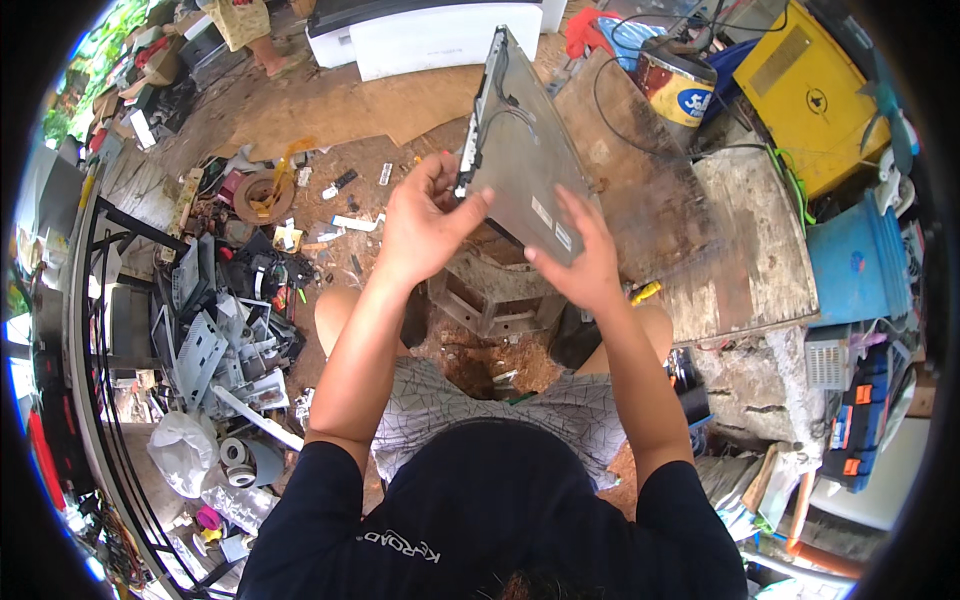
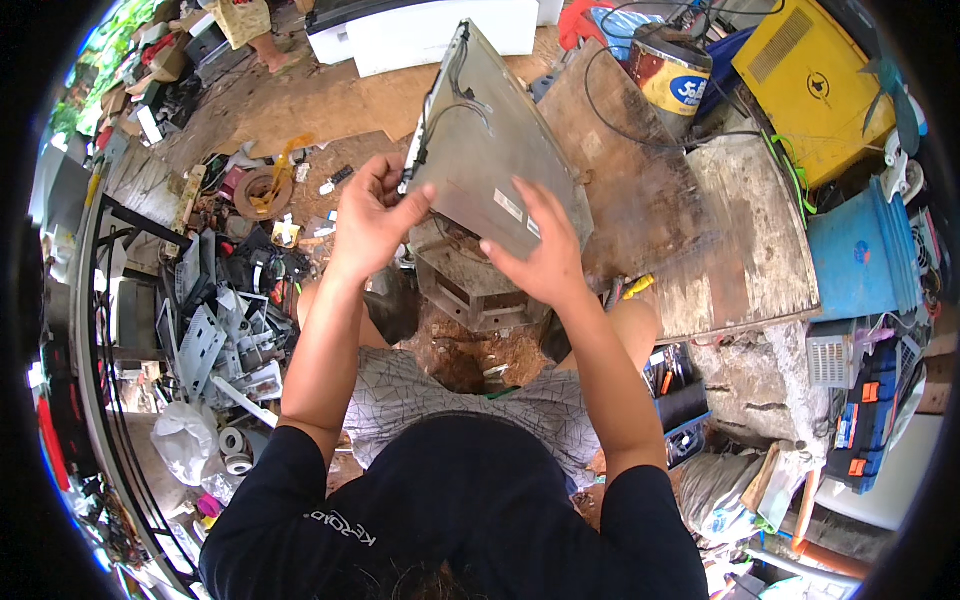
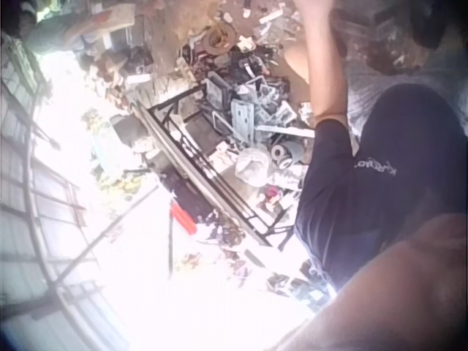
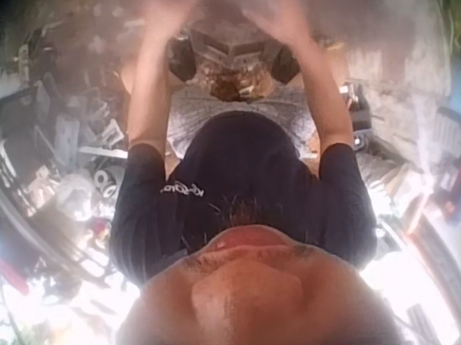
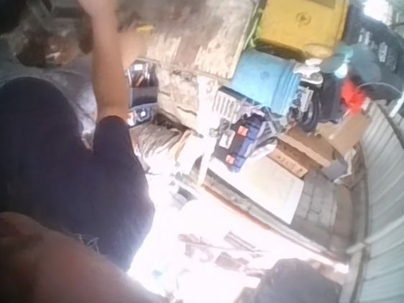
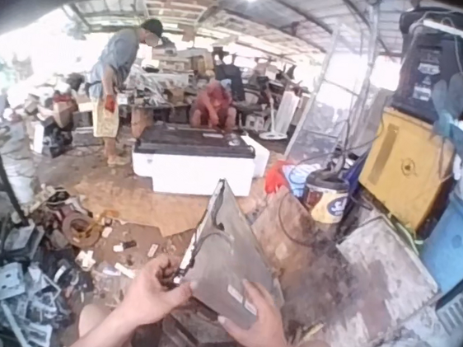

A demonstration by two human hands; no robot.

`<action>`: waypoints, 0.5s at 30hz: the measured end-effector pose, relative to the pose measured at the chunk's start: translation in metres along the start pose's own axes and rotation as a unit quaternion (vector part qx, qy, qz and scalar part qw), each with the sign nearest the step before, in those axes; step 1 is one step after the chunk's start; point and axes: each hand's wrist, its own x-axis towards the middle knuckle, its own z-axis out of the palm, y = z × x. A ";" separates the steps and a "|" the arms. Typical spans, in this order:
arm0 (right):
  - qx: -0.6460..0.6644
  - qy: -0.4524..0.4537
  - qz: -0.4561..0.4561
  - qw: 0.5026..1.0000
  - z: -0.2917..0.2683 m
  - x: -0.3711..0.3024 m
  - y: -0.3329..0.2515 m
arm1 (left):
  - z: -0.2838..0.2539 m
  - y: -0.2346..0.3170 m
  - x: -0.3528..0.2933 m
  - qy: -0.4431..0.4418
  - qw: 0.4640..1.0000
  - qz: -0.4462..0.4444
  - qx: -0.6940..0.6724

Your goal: The person uses a screwdriver to remove screws from the metal frame of an electronic panel and pries the components apart by hand.

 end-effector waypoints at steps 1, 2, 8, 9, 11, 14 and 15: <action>-0.052 0.000 0.029 0.998 0.002 -0.021 0.010 | 0.003 0.001 0.002 0.009 0.999 -0.008 -0.030; -0.105 0.006 0.052 0.993 0.007 -0.039 0.022 | 0.006 0.002 0.003 0.015 0.998 -0.017 -0.060; -0.219 0.064 0.025 0.973 0.034 -0.050 0.078 | 0.024 0.030 0.047 0.053 0.998 0.009 0.032; -0.224 0.073 0.015 0.972 0.030 -0.042 0.077 | 0.023 0.038 0.060 0.053 0.997 0.033 0.055; -0.217 0.100 -0.028 0.971 0.016 -0.025 0.064 | 0.020 0.055 0.099 0.061 0.988 0.055 0.132; -0.202 0.110 -0.039 0.972 -0.009 0.003 0.029 | 0.007 0.088 0.156 0.029 0.992 0.025 0.119; -0.194 0.108 -0.034 0.974 -0.013 0.010 0.015 | 0.001 0.100 0.169 0.012 0.990 -0.019 0.137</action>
